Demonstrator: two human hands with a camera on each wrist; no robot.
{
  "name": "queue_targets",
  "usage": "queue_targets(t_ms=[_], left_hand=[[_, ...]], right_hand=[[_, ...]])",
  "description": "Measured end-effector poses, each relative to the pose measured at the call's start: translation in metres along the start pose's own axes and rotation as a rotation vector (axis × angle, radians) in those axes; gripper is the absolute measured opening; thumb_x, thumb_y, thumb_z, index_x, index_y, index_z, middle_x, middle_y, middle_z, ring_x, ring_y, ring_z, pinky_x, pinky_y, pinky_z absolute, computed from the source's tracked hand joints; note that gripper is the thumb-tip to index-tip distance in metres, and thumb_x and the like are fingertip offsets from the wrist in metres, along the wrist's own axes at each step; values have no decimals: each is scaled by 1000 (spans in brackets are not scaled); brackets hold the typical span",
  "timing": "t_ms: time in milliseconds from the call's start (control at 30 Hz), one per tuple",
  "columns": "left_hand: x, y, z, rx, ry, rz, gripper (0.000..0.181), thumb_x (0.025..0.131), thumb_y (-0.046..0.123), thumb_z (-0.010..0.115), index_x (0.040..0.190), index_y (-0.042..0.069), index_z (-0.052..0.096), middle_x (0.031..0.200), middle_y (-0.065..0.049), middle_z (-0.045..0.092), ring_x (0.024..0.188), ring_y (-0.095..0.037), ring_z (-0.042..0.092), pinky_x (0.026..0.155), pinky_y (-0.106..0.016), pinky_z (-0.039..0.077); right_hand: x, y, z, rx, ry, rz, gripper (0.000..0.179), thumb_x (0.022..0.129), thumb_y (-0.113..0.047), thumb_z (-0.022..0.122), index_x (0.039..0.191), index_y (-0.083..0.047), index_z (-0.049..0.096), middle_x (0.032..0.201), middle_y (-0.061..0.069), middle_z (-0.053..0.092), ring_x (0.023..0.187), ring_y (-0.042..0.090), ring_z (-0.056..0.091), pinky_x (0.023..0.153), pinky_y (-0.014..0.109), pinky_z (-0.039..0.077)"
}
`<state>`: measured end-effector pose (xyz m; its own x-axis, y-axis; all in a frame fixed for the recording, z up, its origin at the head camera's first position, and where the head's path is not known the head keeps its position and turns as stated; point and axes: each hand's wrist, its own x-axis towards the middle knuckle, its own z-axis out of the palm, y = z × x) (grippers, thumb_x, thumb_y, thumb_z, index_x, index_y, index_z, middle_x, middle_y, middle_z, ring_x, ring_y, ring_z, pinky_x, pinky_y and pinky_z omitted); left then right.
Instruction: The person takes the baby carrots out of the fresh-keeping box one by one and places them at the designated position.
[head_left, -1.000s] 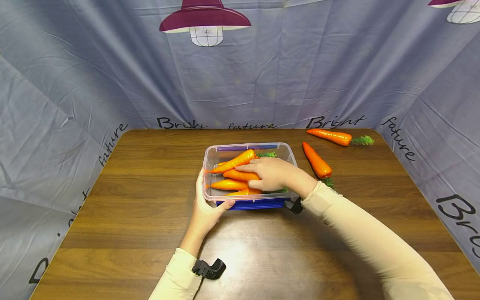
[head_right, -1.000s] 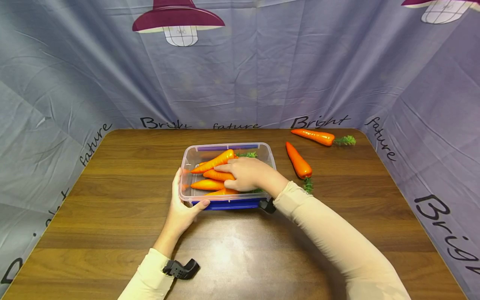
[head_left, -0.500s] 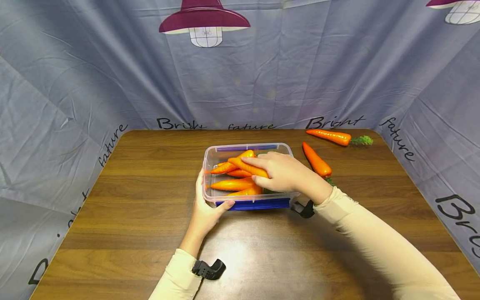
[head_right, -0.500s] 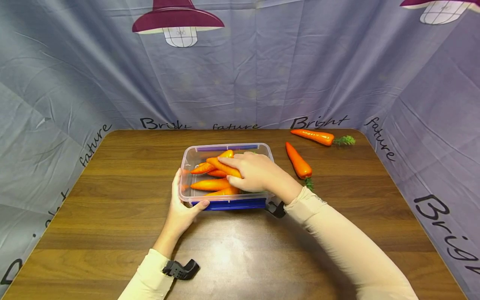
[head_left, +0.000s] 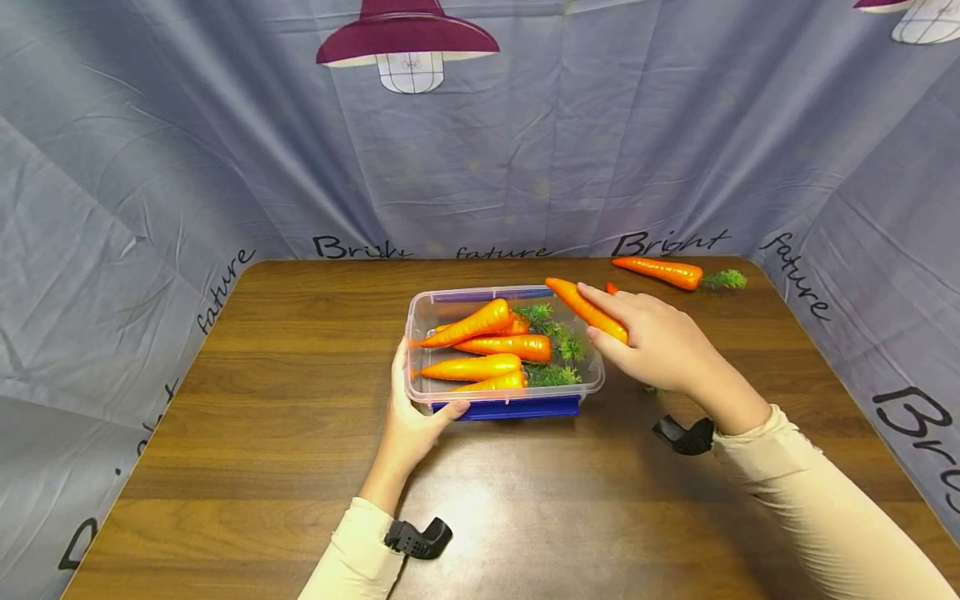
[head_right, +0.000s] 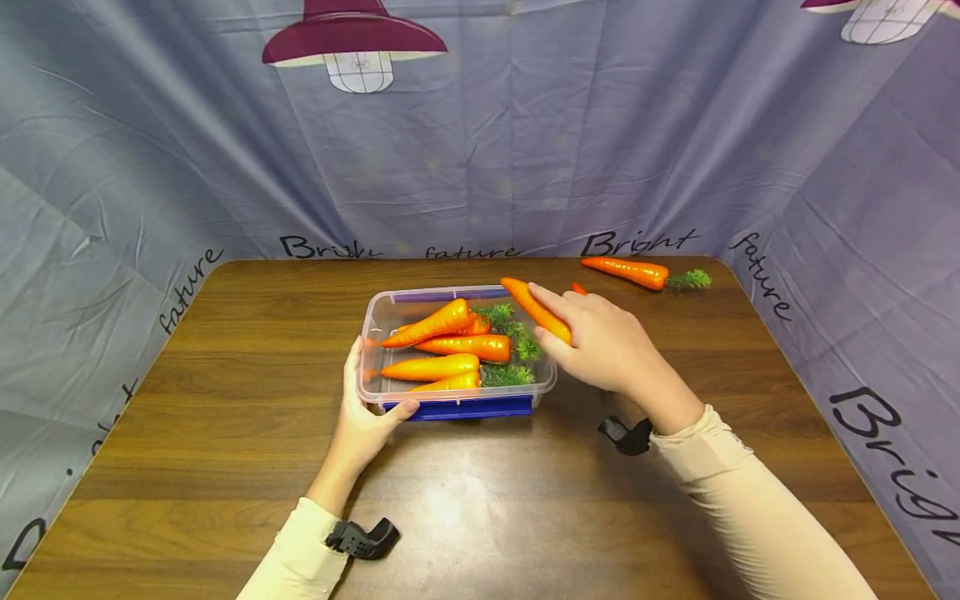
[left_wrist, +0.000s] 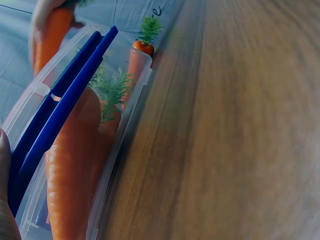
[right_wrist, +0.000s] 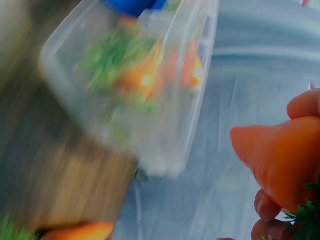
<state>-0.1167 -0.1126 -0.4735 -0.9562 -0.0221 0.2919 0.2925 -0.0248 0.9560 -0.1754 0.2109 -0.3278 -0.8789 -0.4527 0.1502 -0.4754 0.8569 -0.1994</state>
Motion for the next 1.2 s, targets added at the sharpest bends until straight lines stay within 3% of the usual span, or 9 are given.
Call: queue_targets(t_ms=[133,300,533,867,1200], left_hand=[[0,4,1,13,9,-6,114,76,10,87,159,29,11,164,-13,20,148,-36,27,123,-45,23],[1,1,1,4,-1,-4,114,76,10,87,159,31,11,164,-14,19,148,-36,28,122,-44,25],[0,1,1,17,5,-4,114,76,10,87,159,30,11,164,-14,19,148,-37,27,122,-46,24],[0,2,1,-2,-7,-11,114,77,8,85,159,29,9,165,-12,17,149,-36,26,122,-45,24],[0,1,1,-10,4,-24,117,75,2,85,159,28,8,165,-12,16,150,-35,25,123,-47,21]], right_hand=[[-16,27,-4,-18,-10,100,59,99,-45,50,155,-30,35,129,9,63,102,30,60,71,51,49],[-34,61,-5,-29,-50,191,60,101,-47,45,156,-25,33,147,18,51,127,46,52,86,67,46],[-44,105,6,-7,-173,294,66,102,-54,38,157,-20,30,149,27,44,128,54,47,86,69,44],[-44,137,28,45,-295,278,63,104,-42,43,155,-7,31,147,34,41,131,57,42,95,71,39],[-38,151,36,119,-371,270,66,107,-42,34,159,-7,15,149,37,35,134,58,36,104,71,33]])
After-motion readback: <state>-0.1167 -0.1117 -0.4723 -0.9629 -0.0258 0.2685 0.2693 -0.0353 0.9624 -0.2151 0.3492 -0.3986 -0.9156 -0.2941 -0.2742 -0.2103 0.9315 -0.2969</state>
